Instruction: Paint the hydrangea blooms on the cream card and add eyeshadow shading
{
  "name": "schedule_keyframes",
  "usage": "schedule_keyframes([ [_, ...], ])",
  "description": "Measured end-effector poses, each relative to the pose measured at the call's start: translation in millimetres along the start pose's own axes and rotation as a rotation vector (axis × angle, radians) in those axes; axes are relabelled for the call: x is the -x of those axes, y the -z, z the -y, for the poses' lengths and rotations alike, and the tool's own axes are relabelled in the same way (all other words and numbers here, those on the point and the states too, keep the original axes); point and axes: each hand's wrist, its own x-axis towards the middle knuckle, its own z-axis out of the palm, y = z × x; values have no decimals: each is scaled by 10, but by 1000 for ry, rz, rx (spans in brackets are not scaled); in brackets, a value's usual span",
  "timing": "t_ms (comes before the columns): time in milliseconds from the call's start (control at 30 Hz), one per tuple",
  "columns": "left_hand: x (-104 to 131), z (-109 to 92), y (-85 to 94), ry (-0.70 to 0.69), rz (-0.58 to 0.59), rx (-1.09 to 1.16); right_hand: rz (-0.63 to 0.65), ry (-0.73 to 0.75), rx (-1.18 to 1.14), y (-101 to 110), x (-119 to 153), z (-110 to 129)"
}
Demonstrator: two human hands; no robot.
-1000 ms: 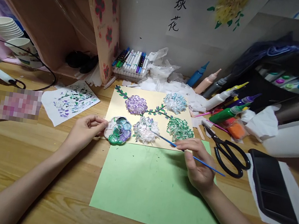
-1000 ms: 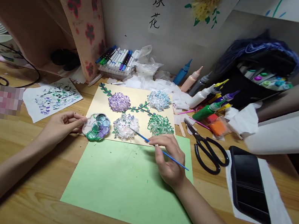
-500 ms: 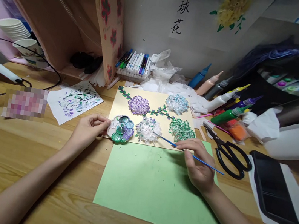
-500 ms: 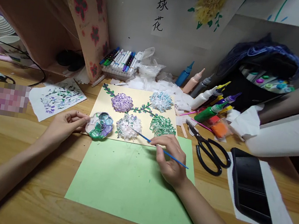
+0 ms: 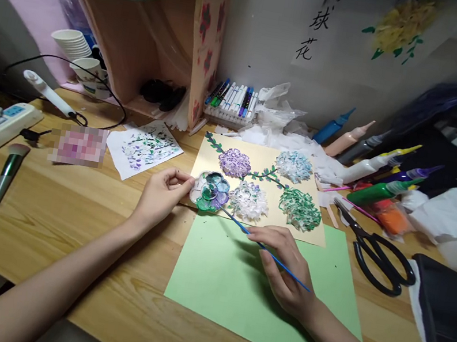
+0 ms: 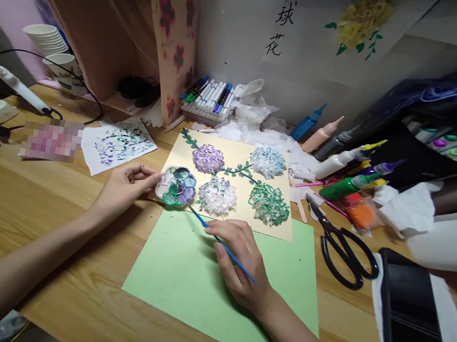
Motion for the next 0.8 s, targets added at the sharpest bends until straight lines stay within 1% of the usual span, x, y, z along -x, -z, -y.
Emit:
schedule_keyframes([
  [233,74,-50,-21,-79,-14,-25,37,-13,94,-32,-6,3],
  [400,126,-80,-37,-205,-26,-69,56,-21,77,-47,-18,1],
  [467,137,-85,-38,-228,-24,-84,60,-40,56,-46,-23,0],
  [567,137,-79,-33,-223,-23,-85,62,-55,22,-34,-21,-3],
  [700,119,-65,-31,-194,-24,-70,42,-25,13,-17,-12,-5],
  [800,112,-67,-34,-161,-28,-64,61,-1,26,-18,-13,1],
])
